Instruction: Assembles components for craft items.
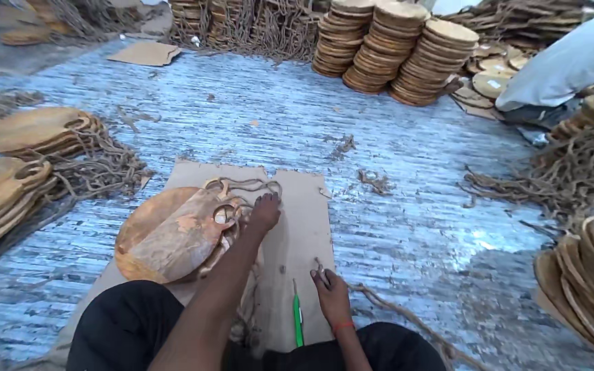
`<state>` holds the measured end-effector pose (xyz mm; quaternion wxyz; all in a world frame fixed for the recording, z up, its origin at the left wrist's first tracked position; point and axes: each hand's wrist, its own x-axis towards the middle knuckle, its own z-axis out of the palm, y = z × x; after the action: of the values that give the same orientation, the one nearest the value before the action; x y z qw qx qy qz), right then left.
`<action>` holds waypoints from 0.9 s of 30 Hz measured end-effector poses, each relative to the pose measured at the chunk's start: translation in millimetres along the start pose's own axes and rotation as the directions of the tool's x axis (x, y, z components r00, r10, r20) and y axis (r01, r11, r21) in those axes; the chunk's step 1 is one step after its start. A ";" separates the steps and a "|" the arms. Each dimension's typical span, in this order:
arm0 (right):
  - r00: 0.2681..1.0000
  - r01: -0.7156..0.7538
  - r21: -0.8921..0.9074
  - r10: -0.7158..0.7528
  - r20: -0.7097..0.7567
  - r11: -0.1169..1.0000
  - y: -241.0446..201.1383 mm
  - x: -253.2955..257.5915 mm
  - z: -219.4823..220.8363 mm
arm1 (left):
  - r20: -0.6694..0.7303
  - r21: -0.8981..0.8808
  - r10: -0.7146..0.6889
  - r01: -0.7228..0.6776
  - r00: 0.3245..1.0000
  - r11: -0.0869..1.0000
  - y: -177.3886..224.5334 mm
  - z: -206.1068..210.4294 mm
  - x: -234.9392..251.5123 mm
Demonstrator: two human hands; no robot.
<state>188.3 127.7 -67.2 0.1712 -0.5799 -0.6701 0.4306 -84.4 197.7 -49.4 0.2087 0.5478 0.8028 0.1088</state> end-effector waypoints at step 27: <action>0.943 -0.043 0.410 -0.098 0.317 0.911 -17.2 -14.7 6.7 | 0.324 -0.745 0.213 0.110 0.922 0.658 37.4 38.1 -222.2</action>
<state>176.5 112.3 -53.7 0.1804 -0.4404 -0.5919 0.6505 33.7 4.2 -20.3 0.5653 0.4456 0.6124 0.3267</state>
